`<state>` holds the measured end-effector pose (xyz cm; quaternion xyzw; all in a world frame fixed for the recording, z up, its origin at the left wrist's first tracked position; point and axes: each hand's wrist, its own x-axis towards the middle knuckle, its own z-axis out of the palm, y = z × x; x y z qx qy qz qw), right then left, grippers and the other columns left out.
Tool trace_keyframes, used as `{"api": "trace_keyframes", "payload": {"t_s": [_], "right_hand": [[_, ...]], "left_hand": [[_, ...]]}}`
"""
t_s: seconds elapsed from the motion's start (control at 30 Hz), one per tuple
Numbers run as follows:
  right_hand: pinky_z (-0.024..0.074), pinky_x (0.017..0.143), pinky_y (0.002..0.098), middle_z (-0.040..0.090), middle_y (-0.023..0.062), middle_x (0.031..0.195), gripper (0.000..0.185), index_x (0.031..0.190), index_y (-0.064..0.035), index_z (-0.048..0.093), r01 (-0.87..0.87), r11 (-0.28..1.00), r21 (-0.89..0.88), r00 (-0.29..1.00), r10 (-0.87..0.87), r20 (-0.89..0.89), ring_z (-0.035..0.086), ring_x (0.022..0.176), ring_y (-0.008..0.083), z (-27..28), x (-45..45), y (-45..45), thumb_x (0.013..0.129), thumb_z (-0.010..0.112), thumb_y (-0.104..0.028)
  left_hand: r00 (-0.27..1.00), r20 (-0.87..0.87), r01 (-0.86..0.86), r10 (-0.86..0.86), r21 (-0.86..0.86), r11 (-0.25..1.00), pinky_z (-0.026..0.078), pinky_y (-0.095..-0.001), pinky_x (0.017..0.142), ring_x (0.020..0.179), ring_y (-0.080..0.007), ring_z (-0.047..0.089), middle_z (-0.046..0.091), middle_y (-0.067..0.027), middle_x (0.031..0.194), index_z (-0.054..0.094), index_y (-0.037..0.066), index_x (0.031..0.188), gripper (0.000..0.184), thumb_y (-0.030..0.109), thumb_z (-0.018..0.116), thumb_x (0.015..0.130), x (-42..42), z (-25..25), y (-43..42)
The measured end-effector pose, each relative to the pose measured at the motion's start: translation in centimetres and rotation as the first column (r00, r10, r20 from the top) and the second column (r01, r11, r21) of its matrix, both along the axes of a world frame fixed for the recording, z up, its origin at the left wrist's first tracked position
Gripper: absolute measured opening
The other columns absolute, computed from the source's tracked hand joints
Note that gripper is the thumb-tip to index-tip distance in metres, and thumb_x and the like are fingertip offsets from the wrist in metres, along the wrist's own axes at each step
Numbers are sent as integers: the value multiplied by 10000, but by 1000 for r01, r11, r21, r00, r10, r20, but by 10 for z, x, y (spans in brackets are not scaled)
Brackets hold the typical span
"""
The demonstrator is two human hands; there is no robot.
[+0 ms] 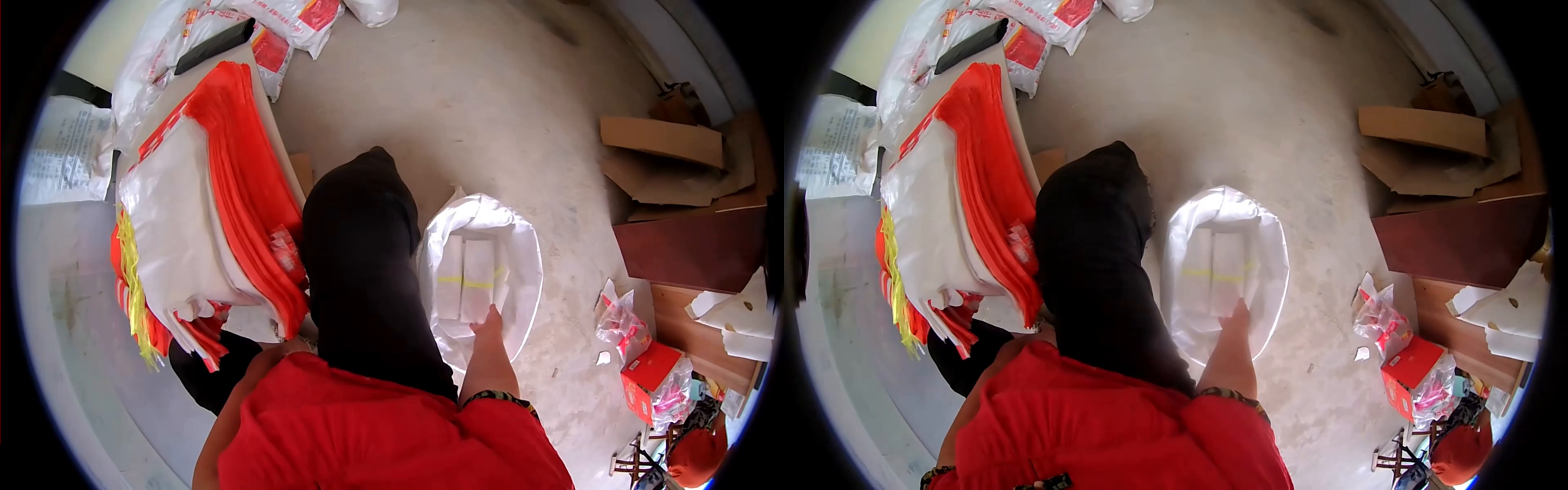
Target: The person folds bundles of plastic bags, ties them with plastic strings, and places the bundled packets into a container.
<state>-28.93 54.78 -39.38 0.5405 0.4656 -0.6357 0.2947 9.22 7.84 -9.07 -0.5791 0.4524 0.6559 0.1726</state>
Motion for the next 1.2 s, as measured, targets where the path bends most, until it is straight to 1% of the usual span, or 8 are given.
{"api": "trace_keyframes", "payload": {"t_s": [0.17,0.37,0.5,0.63,0.87,0.97,1.07,1.2], "right_hand": [[311,1112,610,385,18,1592,689,1568,-224,400,76,995,60,993,-81,85,357,1408,380,14,-7,-14,981,630,-501],[247,1174,655,265,115,1686,758,1611,-161,324,-182,983,16,980,183,-74,244,1523,431,5,-6,-10,985,620,-469],[284,1224,553,355,238,1614,704,1563,-118,413,-653,403,642,399,903,-161,323,1485,479,-81,1,15,958,636,-402],[296,1241,473,421,316,1555,685,1522,-27,458,-587,231,776,347,938,-16,370,1431,544,-24,-27,-23,951,638,-357],[326,1213,421,432,262,1575,667,1523,5,445,-686,450,572,377,892,-249,403,1475,375,-30,-64,-20,975,632,-326],[349,1195,450,498,309,1491,636,1420,65,543,-668,447,595,355,894,-274,447,1419,426,-25,-63,-26,938,647,-338],[369,1173,459,524,312,1454,609,1388,68,569,-657,444,609,353,895,-273,473,1383,442,-23,-58,-31,935,648,-331],[362,1183,413,493,259,1515,626,1457,38,518,-697,332,636,257,943,-210,460,1420,384,-23,-55,-30,962,650,-321]], "left_hand": [[779,221,627,-586,-246,740,499,-367,920,1005,-273,660,717,-143,1126,672,16,1186,298,233,546,1025,3,-1,-3],[513,345,846,-786,-359,395,518,-433,926,1100,-407,668,697,-239,1197,669,26,1201,347,282,555,997,-16,21,0],[578,319,805,-751,-369,464,517,-421,917,1076,-395,675,705,-229,1170,663,24,1209,344,274,557,998,-15,23,2],[644,246,752,-725,-376,541,508,-388,915,1045,-335,673,711,-192,1163,659,17,1218,330,251,550,1013,4,4,-5],[981,192,-6,19,-68,998,480,-334,944,1029,-240,632,691,-114,1136,658,-15,1221,325,224,508,1059,-15,14,10],[824,260,558,-504,-213,802,480,-335,942,1017,-243,631,686,-113,1128,658,-15,1231,326,218,503,1064,-4,8,2],[973,193,149,-129,-91,985,478,-340,954,1037,-255,635,696,-136,1154,657,-3,1245,330,222,494,1066,-1,4,4],[830,239,550,-504,-206,809,485,-354,953,1045,-265,642,701,-145,1157,658,-1,1247,333,224,495,1061,22,-20,-8]]}}
